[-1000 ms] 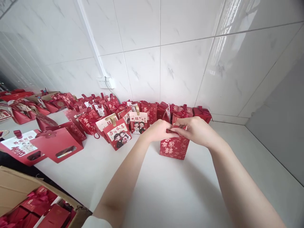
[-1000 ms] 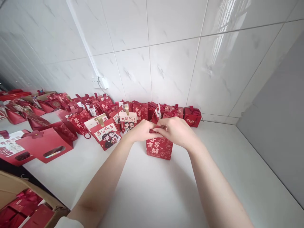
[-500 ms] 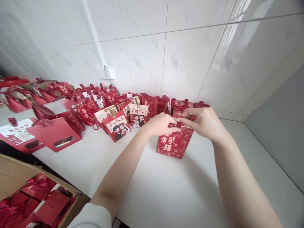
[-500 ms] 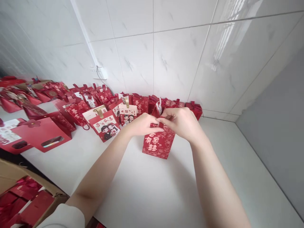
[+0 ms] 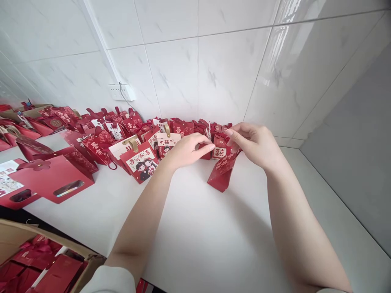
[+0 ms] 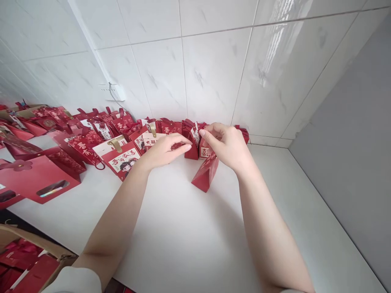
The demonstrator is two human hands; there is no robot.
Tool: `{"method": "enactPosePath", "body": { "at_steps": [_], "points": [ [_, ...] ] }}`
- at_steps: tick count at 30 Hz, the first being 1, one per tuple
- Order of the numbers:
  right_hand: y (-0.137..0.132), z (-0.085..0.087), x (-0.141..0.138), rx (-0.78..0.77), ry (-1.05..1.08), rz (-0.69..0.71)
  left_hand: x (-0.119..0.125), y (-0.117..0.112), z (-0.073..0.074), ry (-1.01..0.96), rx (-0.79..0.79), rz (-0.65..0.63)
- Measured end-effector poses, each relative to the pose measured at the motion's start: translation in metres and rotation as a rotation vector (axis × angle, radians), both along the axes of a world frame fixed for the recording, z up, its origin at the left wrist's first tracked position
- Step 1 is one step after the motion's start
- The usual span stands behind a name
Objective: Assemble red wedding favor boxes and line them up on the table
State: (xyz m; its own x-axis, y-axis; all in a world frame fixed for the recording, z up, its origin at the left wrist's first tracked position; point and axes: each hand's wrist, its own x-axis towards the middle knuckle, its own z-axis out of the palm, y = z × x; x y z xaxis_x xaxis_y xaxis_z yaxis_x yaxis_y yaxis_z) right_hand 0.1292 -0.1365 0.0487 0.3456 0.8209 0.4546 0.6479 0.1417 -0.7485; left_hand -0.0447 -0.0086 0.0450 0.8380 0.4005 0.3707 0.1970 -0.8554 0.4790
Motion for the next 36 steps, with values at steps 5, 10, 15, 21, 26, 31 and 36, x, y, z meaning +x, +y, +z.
{"method": "enactPosePath", "body": {
  "at_steps": [5,10,15,21,26,31,36],
  "points": [
    [-0.008,0.003,0.010,0.041,-0.179,-0.091,0.011,-0.015,-0.009,0.202,-0.050,-0.043],
    [0.000,-0.010,0.021,-0.151,-0.300,-0.031,0.028,-0.021,-0.027,0.122,-0.013,0.084],
    [0.013,-0.020,0.015,-0.163,-0.229,-0.033,0.027,-0.004,-0.030,0.071,-0.018,0.115],
    [0.011,-0.014,0.007,-0.038,-0.169,0.084,0.009,0.013,-0.016,0.059,-0.012,-0.007],
    [0.005,-0.012,0.013,-0.209,-0.207,0.130,-0.005,0.013,-0.002,0.125,-0.037,0.007],
    [0.003,-0.013,0.017,-0.453,-0.313,0.217,-0.012,0.012,0.006,0.250,-0.010,0.046],
    [0.007,-0.014,0.014,-0.481,-0.340,0.198,-0.016,0.016,0.006,0.370,-0.010,0.034]
  ]
}}
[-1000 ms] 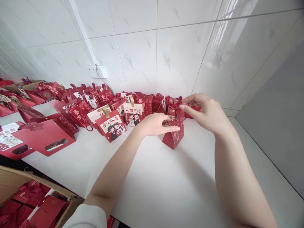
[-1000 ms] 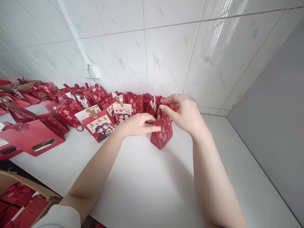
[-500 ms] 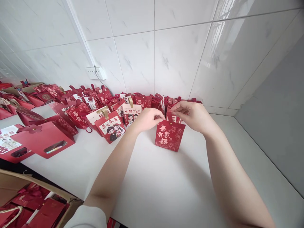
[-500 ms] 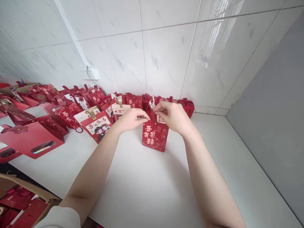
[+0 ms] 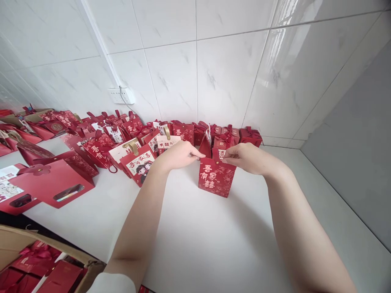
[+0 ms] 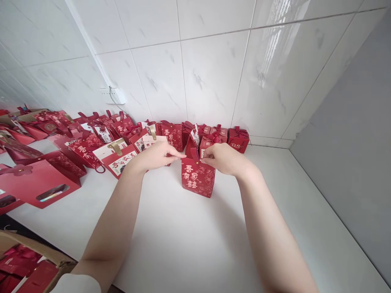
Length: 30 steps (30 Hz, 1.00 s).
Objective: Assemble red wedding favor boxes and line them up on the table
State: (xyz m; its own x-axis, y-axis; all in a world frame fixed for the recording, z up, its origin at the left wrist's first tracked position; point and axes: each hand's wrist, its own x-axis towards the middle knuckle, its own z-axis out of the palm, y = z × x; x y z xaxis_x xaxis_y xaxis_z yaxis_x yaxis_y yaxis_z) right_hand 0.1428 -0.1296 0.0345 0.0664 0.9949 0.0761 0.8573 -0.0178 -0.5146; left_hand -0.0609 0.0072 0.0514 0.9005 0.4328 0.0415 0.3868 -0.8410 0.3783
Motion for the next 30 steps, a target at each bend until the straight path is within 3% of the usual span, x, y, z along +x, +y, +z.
{"method": "enactPosePath", "body": {
  "at_steps": [7,13,17,25,30],
  "points": [
    [0.000,-0.004,-0.002,0.019,0.042,-0.057,-0.005,-0.002,-0.002,-0.016,-0.031,0.001],
    [0.010,-0.018,0.002,0.197,-0.032,-0.146,-0.002,-0.008,-0.002,-0.034,0.016,0.010],
    [0.007,-0.014,0.000,0.206,0.016,-0.041,0.009,-0.016,-0.005,-0.203,0.206,0.044],
    [-0.001,-0.002,0.002,0.223,0.086,0.072,0.033,-0.021,-0.020,-0.289,0.192,-0.014],
    [-0.002,-0.003,0.008,0.216,0.118,-0.007,0.037,-0.018,-0.026,-0.295,0.211,-0.045]
  ]
}}
